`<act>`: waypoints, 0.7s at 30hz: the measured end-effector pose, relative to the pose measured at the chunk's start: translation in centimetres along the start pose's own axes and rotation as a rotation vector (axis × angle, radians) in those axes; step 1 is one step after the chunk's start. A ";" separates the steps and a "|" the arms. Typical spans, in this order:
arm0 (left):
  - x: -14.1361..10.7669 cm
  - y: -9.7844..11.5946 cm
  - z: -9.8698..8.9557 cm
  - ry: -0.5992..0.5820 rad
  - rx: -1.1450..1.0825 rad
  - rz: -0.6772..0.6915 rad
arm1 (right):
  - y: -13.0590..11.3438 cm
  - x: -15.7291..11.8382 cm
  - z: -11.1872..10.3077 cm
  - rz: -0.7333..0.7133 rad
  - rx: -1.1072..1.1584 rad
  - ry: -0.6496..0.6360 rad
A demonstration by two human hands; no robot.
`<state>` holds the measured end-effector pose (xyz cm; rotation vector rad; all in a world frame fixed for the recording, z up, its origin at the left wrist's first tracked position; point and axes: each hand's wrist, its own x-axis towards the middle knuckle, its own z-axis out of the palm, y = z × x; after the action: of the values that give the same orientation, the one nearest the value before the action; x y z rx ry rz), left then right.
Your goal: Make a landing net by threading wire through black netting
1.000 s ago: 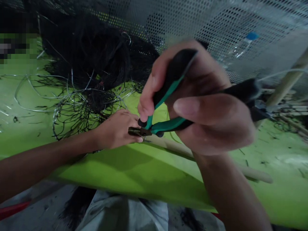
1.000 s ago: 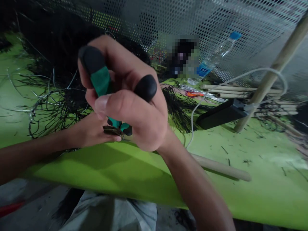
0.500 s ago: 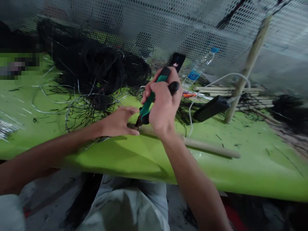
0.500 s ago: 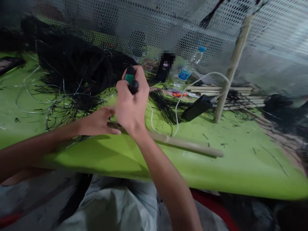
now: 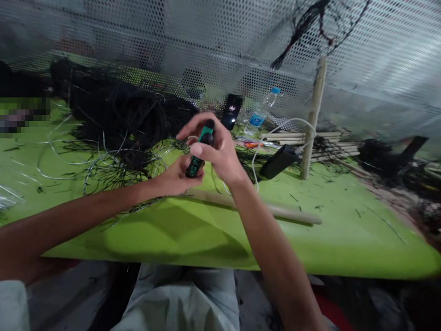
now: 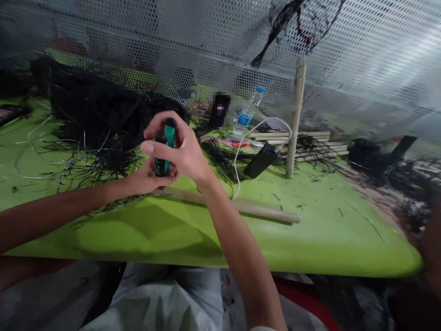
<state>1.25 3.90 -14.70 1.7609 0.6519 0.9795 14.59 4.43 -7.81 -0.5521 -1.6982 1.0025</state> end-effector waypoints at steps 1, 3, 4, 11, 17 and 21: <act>0.0 0.1 -0.2 -0.027 -0.008 -0.011 | 0.3 0.8 -0.8 -0.013 0.065 -0.108; 0.0 0.3 -0.6 -0.078 -0.038 -0.027 | 0.9 2.2 -1.8 -0.020 0.188 -0.278; 0.0 0.4 -0.8 -0.107 -0.065 -0.029 | 1.1 2.6 -1.8 -0.005 0.235 -0.345; 0.1 -0.1 -2.3 -0.304 -0.177 -0.073 | 0.6 0.9 0.5 0.137 0.207 -0.164; -0.2 -0.5 -2.0 -0.205 -0.144 -0.070 | 0.5 -0.1 2.0 0.056 0.071 0.237; -0.1 -1.0 -2.2 -0.146 -0.108 -0.046 | 0.5 -0.6 3.1 -0.006 -0.047 0.496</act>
<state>-0.64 5.28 -15.23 1.6972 0.5344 0.8309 11.89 3.19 -8.87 -0.7553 -1.2809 0.7444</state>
